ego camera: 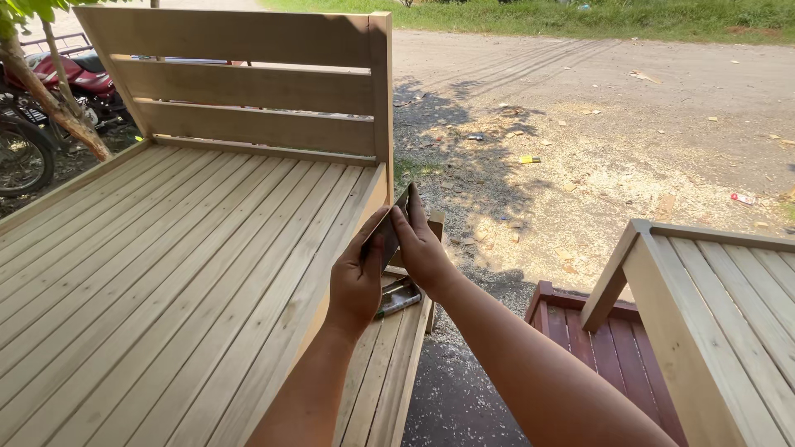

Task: The person sands the headboard of a wooden bed frame using a sanding block and sandpaper. They work on the top edge, side posts, and horizontal slats, switching between different grits to smooth the surfaces.

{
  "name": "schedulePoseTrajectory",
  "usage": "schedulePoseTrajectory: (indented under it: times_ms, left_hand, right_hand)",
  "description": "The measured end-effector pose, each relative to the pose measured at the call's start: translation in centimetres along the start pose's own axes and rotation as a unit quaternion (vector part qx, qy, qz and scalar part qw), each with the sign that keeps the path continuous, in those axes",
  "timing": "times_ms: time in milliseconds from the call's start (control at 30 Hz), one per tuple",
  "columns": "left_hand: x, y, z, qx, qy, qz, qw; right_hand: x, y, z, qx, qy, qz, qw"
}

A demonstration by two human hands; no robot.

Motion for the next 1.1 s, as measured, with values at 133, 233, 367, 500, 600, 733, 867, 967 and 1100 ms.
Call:
schedulePoseTrajectory:
  times_ms: [133, 233, 367, 500, 600, 733, 867, 967, 1100]
  left_hand:
    - [2.4, -8.8, -2.8, 0.021, -0.072, -0.070, 0.995]
    - [3.8, -14.1, -4.4, 0.022, -0.120, -0.115, 0.986]
    - [7.3, -19.6, -6.1, -0.003, -0.174, -0.097, 0.980]
    - [12.0, -25.4, -8.0, -0.014, -0.080, -0.084, 0.993]
    - [16.3, -30.1, -8.9, -0.069, -0.025, 0.010, 0.997]
    - [19.4, -37.4, -9.6, -0.160, -0.016, 0.085, 0.983]
    - [18.0, -43.3, -11.7, -0.166, -0.133, -0.022, 0.977]
    - [14.9, -46.9, -13.9, -0.142, -0.265, -0.234, 0.925]
    - [11.9, -52.6, -14.7, -0.174, -0.457, -0.339, 0.804]
  right_hand:
    - [-1.2, -9.4, -0.2, 0.003, -0.083, -0.111, 0.990]
    - [-0.9, -14.8, 0.3, 0.004, -0.083, -0.130, 0.988]
    - [-1.9, -20.7, 0.8, 0.017, -0.053, -0.141, 0.988]
    - [-4.5, -27.5, 2.3, 0.013, 0.012, -0.148, 0.989]
    - [-6.5, -33.3, 3.3, 0.072, -0.014, -0.107, 0.992]
    - [-8.7, -41.4, 5.1, 0.104, 0.035, -0.144, 0.984]
    - [-8.2, -48.4, 5.1, 0.187, 0.014, -0.117, 0.975]
    - [-6.8, -53.5, 4.2, 0.233, -0.010, -0.086, 0.969]
    - [-6.4, -59.5, 4.0, 0.228, 0.006, -0.052, 0.972]
Point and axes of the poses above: each hand's wrist, its own y-axis away from the middle knuckle, its own z-axis out of the back of the hand, x = y × z, the point moved 4 cm from there along -y, towards the middle knuckle, and after that the axes turned 13 degrees about -x, right-handed, at the moved point
